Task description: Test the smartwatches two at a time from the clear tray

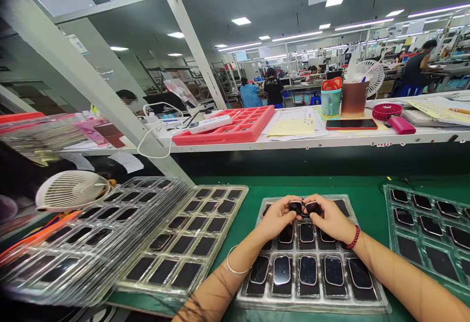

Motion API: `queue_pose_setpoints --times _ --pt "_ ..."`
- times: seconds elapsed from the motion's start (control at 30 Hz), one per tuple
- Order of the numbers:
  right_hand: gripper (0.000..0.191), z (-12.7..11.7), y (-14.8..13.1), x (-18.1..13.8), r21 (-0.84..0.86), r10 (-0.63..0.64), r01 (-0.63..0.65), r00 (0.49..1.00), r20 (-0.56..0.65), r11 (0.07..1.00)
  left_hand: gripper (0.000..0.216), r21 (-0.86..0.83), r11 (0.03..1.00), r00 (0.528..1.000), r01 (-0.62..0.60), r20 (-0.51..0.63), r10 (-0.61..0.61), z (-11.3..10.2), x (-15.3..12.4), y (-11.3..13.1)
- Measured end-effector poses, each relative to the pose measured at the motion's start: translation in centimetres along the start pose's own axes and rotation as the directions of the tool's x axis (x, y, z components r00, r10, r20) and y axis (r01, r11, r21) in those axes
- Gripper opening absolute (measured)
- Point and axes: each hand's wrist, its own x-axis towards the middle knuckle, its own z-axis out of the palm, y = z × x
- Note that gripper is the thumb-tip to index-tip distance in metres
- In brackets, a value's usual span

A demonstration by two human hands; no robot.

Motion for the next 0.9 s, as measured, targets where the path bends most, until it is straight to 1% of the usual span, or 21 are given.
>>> queue_pose_setpoints --times 0.13,0.3,0.37,0.5,0.57,0.73,0.9 --pt "0.036 -0.03 -0.09 -0.01 -0.027 0.007 -0.007 1.0 0.006 1.0 0.036 0.014 1.0 1.0 0.002 -0.002 -0.002 0.06 0.04 0.13" --pt "0.026 -0.02 0.18 -0.06 -0.003 0.034 -0.034 0.999 0.017 0.999 0.036 0.018 1.0 1.0 -0.005 -0.005 0.005 0.11 0.04 0.15" --pt "0.025 0.0 0.11 -0.05 -0.011 0.03 -0.029 0.999 0.014 1.0 0.036 0.017 1.0 1.0 -0.008 -0.002 0.008 0.12 0.02 0.15" --pt "0.031 -0.01 -0.19 -0.04 -0.052 0.014 -0.013 1.0 0.005 0.999 0.036 0.042 0.999 1.0 -0.003 -0.005 0.003 0.09 -0.02 0.14" --pt "0.032 -0.05 -0.22 -0.06 -0.046 0.021 -0.02 1.0 0.013 0.999 0.036 0.059 0.998 1.0 -0.002 -0.008 0.002 0.06 -0.04 0.17" --pt "0.021 -0.16 -0.05 -0.15 0.003 0.055 -0.055 0.998 0.027 0.998 0.023 0.123 0.992 1.0 0.016 -0.001 -0.016 -0.06 -0.14 0.31" --pt "0.022 -0.08 -0.16 -0.15 0.003 0.05 -0.05 0.998 0.035 0.999 0.026 0.114 0.993 1.0 -0.029 -0.005 0.03 0.01 -0.23 0.45"
